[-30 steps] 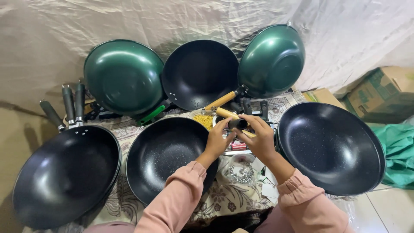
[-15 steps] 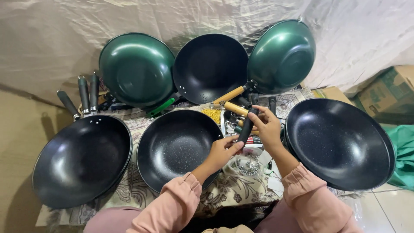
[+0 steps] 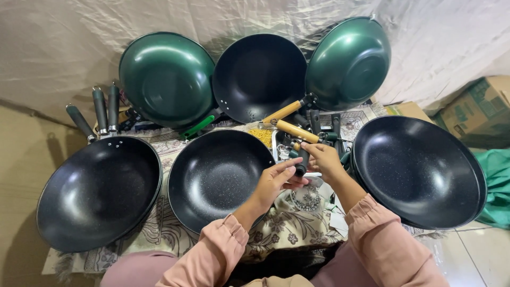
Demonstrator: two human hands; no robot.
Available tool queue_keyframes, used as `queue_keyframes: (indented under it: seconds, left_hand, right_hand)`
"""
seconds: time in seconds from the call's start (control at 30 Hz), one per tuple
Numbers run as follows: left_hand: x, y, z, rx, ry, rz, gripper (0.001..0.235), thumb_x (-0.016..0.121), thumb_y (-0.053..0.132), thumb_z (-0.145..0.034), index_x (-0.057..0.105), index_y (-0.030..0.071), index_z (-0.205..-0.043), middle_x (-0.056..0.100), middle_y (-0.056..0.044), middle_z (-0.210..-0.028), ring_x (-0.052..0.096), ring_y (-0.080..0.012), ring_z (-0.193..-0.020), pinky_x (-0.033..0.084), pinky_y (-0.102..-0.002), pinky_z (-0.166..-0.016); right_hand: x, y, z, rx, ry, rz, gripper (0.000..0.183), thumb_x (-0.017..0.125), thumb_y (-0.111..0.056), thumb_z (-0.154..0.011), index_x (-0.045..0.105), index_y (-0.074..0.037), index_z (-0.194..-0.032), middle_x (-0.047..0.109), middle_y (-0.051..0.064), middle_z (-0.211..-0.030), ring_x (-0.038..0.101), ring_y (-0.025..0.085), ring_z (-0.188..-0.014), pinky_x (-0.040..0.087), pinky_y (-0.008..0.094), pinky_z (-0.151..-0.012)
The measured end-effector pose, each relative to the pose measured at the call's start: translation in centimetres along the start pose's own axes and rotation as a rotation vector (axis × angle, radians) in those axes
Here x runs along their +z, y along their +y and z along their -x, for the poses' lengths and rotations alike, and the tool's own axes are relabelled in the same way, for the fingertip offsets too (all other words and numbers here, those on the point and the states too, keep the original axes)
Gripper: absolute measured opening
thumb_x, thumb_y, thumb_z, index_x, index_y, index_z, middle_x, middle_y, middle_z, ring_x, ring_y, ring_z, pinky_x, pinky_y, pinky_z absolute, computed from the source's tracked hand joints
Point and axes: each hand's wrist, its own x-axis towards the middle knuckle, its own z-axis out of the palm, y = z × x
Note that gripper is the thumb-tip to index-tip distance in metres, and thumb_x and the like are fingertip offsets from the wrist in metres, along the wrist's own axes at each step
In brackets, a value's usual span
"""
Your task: Tightening screws on the handles of various woks and pans using a manual screwdriver.
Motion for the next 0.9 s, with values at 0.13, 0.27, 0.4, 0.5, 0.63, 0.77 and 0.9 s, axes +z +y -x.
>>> queue_keyframes:
  seconds: [0.13,0.27,0.4,0.5,0.63,0.77,0.9]
  left_hand:
    - [-0.6,-0.3,-0.4,0.035,0.05,-0.07,0.037,0.069,0.023,-0.098,0.068,0.014,-0.134,0.077,-0.019,-0.085,0.077,-0.0186,-0.079,0.063,-0.026,-0.072]
    - [-2.1,-0.8,-0.7,0.169,0.223,-0.432,0.042,0.084,0.023,-0.085,0.074,0.019,-0.125,0.078,-0.011,-0.075,0.075,-0.0122,-0.067,0.061,-0.02,-0.062]
    - [-3.1,-1.1,-1.4,0.186,0.261,-0.512,0.033,0.073,0.018,-0.092,0.074,0.017,-0.125,0.079,-0.013,-0.077,0.077,-0.0144,-0.072,0.063,-0.024,-0.066]
    - [-4.1,-1.4,-2.2,0.108,0.277,-0.283,0.032,0.066,0.015,-0.097,0.071,0.008,-0.127,0.077,-0.02,-0.08,0.076,-0.0199,-0.075,0.064,-0.028,-0.073]
    - [-5.3,-2.5,-2.7,0.052,0.28,-0.205,0.033,0.062,0.015,-0.098,0.069,0.005,-0.129,0.077,-0.019,-0.081,0.077,-0.0192,-0.076,0.064,-0.028,-0.072]
    - [-4.9,-2.6,-2.9,0.028,0.221,-0.163,0.034,0.064,0.016,-0.097,0.069,0.007,-0.13,0.077,-0.018,-0.081,0.077,-0.0191,-0.077,0.063,-0.027,-0.073]
    - [-5.4,-3.5,-3.3,0.07,0.162,-0.264,0.033,0.065,0.015,-0.097,0.07,0.01,-0.129,0.077,-0.017,-0.081,0.076,-0.0167,-0.077,0.062,-0.025,-0.072]
  right_hand:
    - [-0.4,0.4,-0.5,-0.015,0.006,-0.008,0.052,0.082,-0.036,-0.088,0.067,0.004,-0.117,0.067,0.015,-0.071,0.068,0.015,-0.052,0.061,0.029,-0.05]
    - [-1.0,0.0,-0.5,-0.075,-0.021,-0.047,0.053,0.08,-0.036,-0.091,0.062,0.006,-0.119,0.066,0.017,-0.076,0.072,0.021,-0.06,0.063,0.035,-0.058]
    - [-1.0,-1.8,1.2,-0.186,-0.018,0.077,0.057,0.08,-0.03,-0.093,0.057,0.009,-0.128,0.067,0.024,-0.081,0.074,0.026,-0.064,0.063,0.036,-0.059]
    - [-0.6,-3.1,2.8,-0.282,0.056,0.264,0.054,0.084,-0.034,-0.089,0.063,-0.003,-0.127,0.068,0.029,-0.103,0.074,0.033,-0.087,0.064,0.037,-0.066]
    - [-0.8,-3.7,3.7,-1.057,0.102,0.769,0.076,0.083,-0.049,-0.079,0.059,-0.014,-0.143,0.061,0.021,-0.119,0.059,0.041,-0.118,0.04,0.049,-0.106]
    - [-0.3,-3.0,4.5,-1.285,-0.046,1.094,0.046,0.075,-0.045,-0.085,0.066,-0.027,-0.127,0.068,0.001,-0.117,0.061,0.019,-0.117,0.03,0.047,-0.108]
    - [-0.5,-2.2,3.9,-1.103,-0.204,1.137,0.045,0.076,-0.033,-0.087,0.065,-0.026,-0.13,0.07,0.004,-0.108,0.063,0.024,-0.112,0.028,0.06,-0.112]
